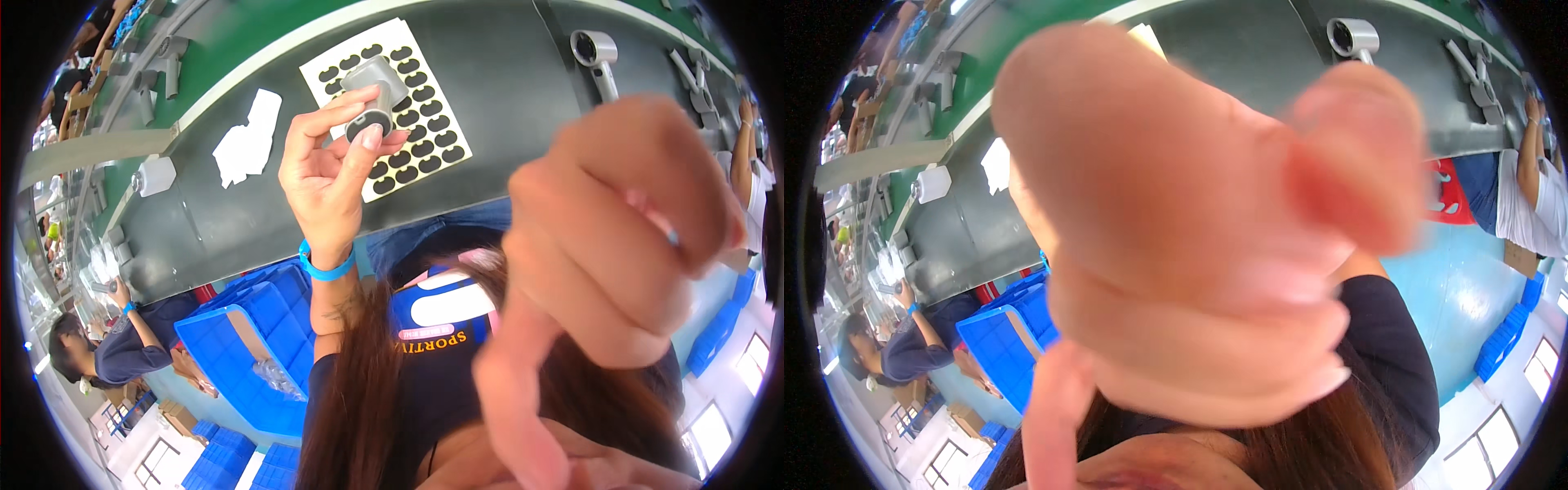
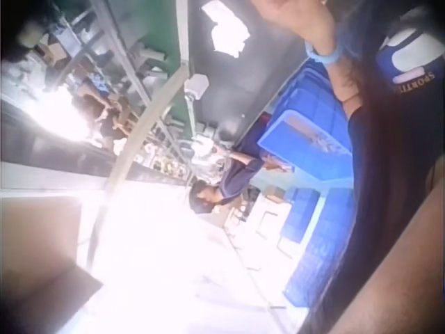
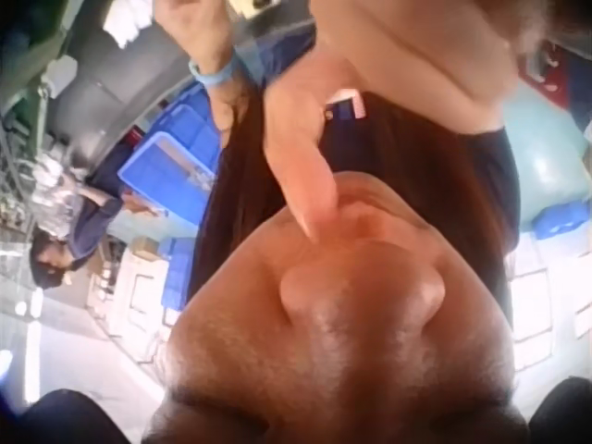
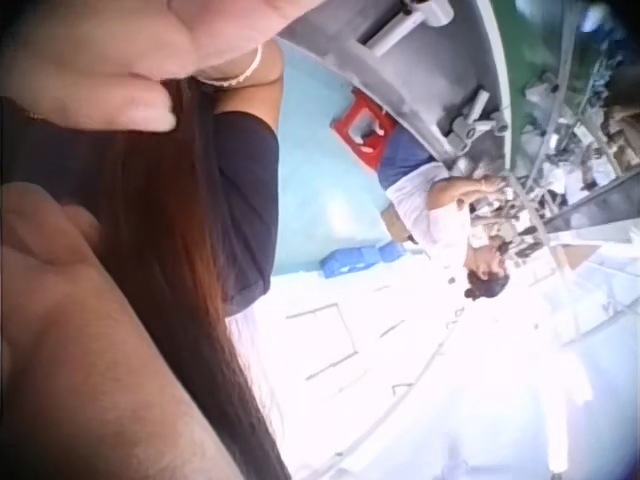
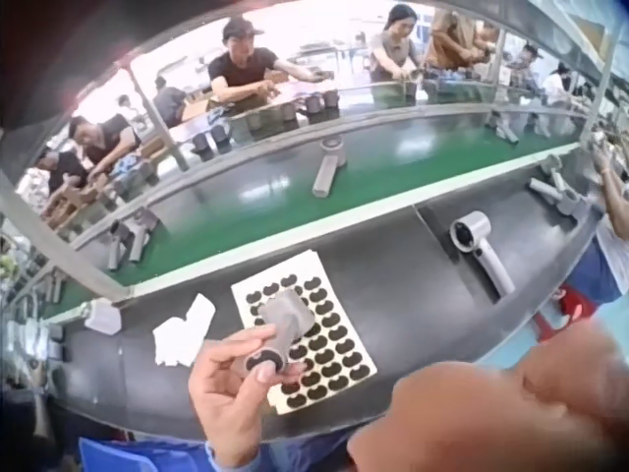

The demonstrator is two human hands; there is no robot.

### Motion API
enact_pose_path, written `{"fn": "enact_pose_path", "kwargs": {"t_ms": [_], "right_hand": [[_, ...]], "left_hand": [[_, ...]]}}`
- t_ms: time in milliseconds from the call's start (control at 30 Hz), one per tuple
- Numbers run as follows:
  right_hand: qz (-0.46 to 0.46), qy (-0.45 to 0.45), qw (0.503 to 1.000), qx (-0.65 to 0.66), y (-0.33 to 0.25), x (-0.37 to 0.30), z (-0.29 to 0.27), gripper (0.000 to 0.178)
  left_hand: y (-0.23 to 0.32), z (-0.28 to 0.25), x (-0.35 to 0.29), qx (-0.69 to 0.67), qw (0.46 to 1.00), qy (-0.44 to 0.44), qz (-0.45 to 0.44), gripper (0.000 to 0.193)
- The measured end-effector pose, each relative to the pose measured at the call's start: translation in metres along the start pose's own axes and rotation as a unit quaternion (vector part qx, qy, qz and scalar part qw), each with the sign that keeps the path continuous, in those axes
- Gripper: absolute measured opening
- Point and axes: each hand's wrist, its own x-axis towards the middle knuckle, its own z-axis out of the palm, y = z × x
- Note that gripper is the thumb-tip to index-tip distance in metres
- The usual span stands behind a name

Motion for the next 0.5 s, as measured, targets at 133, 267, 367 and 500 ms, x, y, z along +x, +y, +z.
{"fn": "enact_pose_path", "kwargs": {"t_ms": [133,267,367,500], "right_hand": [[-0.065,0.011,0.947,-0.313,-0.013,0.005,0.008,0.008],[-0.101,-0.014,0.815,-0.571,-0.013,0.020,0.004,0.011],[-0.161,0.033,0.634,-0.756,-0.033,0.010,-0.005,0.016],[-0.209,-0.021,0.412,-0.887,-0.037,0.035,-0.024,0.024]], "left_hand": [[-0.013,-0.008,0.040,0.021,0.998,-0.029,0.048,0.018],[-0.012,-0.057,0.098,0.344,0.915,0.000,0.210,0.019],[-0.060,-0.048,0.177,0.178,0.977,0.004,0.113,0.019],[-0.053,-0.085,0.206,0.070,0.989,0.060,0.114,0.020]]}}
